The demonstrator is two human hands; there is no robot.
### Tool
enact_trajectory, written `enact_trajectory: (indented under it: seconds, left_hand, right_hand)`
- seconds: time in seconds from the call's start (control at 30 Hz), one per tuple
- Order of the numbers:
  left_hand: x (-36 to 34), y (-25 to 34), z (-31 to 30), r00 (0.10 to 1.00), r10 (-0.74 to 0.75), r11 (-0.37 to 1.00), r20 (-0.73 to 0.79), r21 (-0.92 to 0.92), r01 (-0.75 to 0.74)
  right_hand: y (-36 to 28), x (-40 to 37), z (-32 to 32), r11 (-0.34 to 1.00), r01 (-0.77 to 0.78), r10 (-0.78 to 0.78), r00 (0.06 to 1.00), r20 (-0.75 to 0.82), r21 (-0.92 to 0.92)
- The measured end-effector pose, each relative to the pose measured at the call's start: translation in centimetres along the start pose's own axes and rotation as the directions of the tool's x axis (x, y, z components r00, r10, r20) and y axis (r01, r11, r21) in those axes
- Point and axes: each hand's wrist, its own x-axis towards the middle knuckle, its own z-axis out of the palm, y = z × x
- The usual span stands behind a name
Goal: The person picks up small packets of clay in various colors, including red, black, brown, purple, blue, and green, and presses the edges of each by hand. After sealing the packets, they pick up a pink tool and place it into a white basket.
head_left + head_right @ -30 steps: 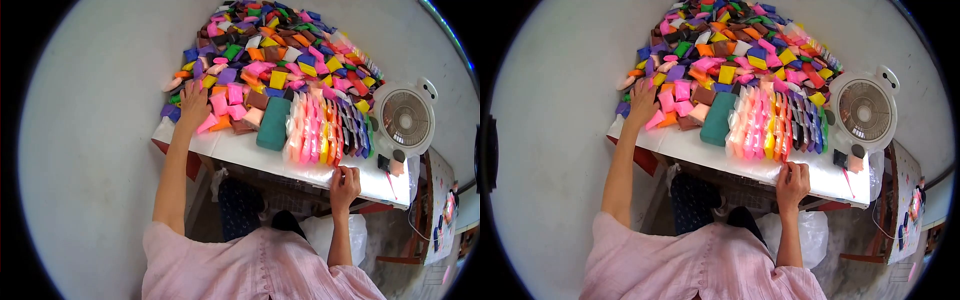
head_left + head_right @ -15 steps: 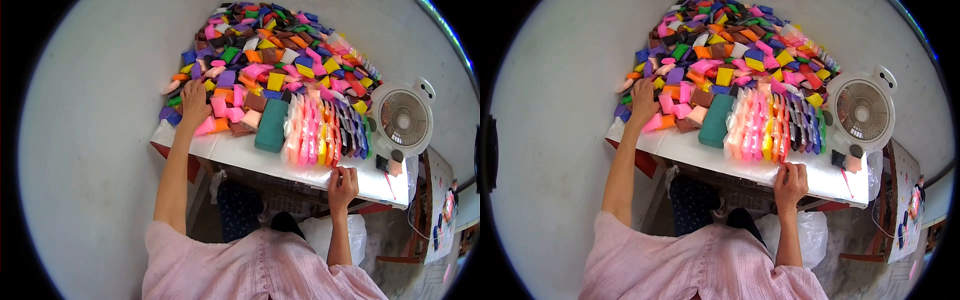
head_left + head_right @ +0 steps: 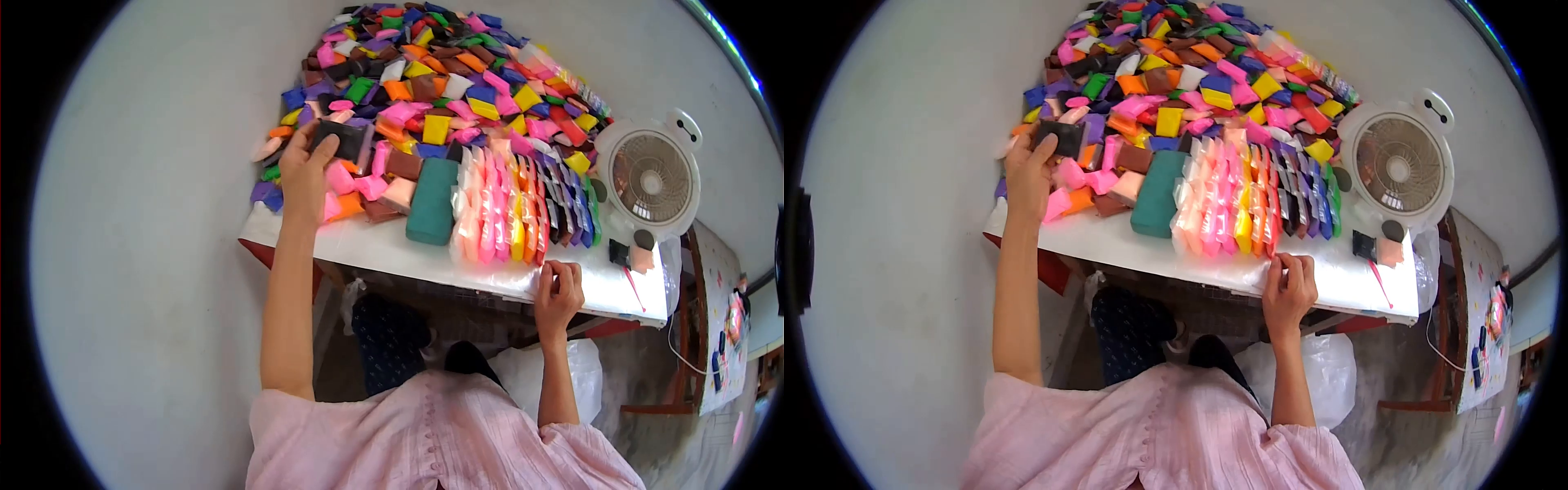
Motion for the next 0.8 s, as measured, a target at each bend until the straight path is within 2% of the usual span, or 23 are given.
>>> enact_trajectory:
  seconds: [0.03, 0.07, 0.13, 0.17, 0.2, 0.27, 0.33, 0.47, 0.53, 0.6, 0.67, 0.8]
  left_hand:
    - [-1.3, 0.3, 1.0, 0.997, -0.069, 0.989, 0.043, -0.129, 0.074]
    - [-2.6, 0.3, 1.9, 0.987, -0.133, 0.955, 0.095, -0.254, 0.154]
    - [-5.2, -0.1, 3.4, 0.955, -0.203, 0.895, 0.217, -0.354, 0.271]
    - [-6.5, -0.4, 4.2, 0.932, -0.230, 0.856, 0.280, -0.397, 0.331]
    - [-7.9, -0.8, 5.3, 0.933, -0.228, 0.829, 0.278, -0.448, 0.336]
    - [-10.8, -1.9, 7.4, 0.932, -0.234, 0.764, 0.275, -0.540, 0.352]
    - [-13.6, -3.1, 9.0, 0.905, -0.289, 0.713, 0.312, -0.561, 0.421]
    - [-17.7, -3.9, 11.4, 0.871, -0.376, 0.671, 0.316, -0.556, 0.491]
    - [-18.7, -3.7, 11.7, 0.857, -0.431, 0.686, 0.283, -0.515, 0.515]
    - [-18.9, -2.7, 11.8, 0.858, -0.409, 0.719, 0.311, -0.469, 0.513]
    - [-19.0, -2.1, 11.7, 0.836, -0.431, 0.728, 0.341, -0.417, 0.545]
    - [-19.4, -1.9, 12.3, 0.867, -0.393, 0.773, 0.307, -0.400, 0.492]
  right_hand:
    - [0.0, 0.1, -0.2, 0.999, -0.035, 0.035, 0.999, -0.009, 0.042]
    - [0.4, 0.1, -0.2, 0.992, 0.026, -0.016, 0.997, -0.077, 0.123]
    - [0.2, -0.3, -0.5, 0.947, -0.066, 0.116, 0.983, -0.143, 0.316]
    - [-0.6, -0.4, -0.7, 0.949, -0.020, 0.073, 0.985, -0.156, 0.316]
    - [-1.9, -0.4, -1.1, 0.949, 0.025, 0.030, 0.985, -0.169, 0.315]
    - [-4.8, 0.0, -1.6, 0.921, 0.039, -0.032, 0.999, -0.024, 0.388]
    - [-6.4, 0.2, -1.1, 0.883, -0.087, 0.048, 0.994, 0.097, 0.461]
    - [-7.5, 1.1, -0.3, 0.705, -0.295, 0.155, 0.952, 0.265, 0.645]
    - [-6.5, 0.4, 0.0, 0.638, -0.318, 0.158, 0.945, 0.285, 0.701]
    - [-6.3, 0.0, -0.1, 0.584, -0.347, 0.194, 0.938, 0.288, 0.734]
    - [-6.3, -0.1, -0.4, 0.589, -0.357, 0.223, 0.934, 0.280, 0.725]
    - [-6.2, -0.1, -1.2, 0.606, -0.372, 0.226, 0.928, 0.296, 0.703]
